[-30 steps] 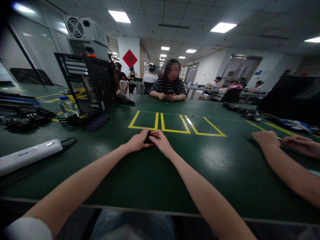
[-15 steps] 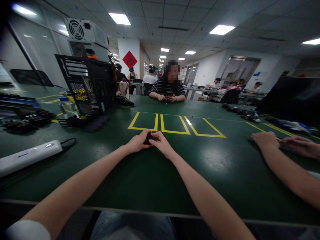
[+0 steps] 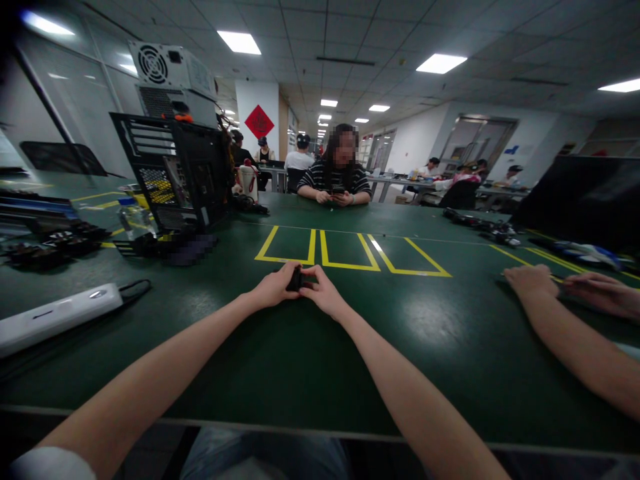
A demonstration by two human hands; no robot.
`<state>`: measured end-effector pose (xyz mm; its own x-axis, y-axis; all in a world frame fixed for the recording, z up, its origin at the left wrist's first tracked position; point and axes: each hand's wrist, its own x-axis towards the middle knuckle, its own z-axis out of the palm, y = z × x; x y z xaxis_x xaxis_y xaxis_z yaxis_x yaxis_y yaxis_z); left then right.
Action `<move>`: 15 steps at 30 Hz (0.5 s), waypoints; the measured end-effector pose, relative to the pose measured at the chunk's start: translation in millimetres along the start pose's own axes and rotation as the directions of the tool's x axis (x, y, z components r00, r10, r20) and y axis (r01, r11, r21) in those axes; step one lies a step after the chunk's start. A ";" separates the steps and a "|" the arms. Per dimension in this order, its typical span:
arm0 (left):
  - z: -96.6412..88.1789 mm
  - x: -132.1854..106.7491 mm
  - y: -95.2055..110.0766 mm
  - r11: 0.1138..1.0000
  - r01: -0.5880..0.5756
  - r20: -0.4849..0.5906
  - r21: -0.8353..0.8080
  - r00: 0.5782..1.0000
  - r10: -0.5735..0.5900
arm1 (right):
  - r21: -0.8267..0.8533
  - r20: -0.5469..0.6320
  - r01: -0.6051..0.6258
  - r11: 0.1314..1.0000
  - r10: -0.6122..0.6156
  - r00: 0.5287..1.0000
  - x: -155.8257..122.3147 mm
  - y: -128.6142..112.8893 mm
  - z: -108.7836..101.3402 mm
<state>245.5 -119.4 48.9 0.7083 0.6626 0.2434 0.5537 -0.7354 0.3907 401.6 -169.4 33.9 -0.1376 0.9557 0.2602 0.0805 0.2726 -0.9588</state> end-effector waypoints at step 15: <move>2.3 1.6 -0.3 1.000 0.014 -0.009 0.012 1.000 -0.014 | 0.015 -0.030 -0.009 1.000 0.009 0.999 3.5 4.8 0.0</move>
<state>247.5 -118.4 47.1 0.6967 0.6739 0.2458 0.5686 -0.7277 0.3836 401.5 -164.8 30.2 -0.1069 0.9611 0.2546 0.0669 0.2624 -0.9626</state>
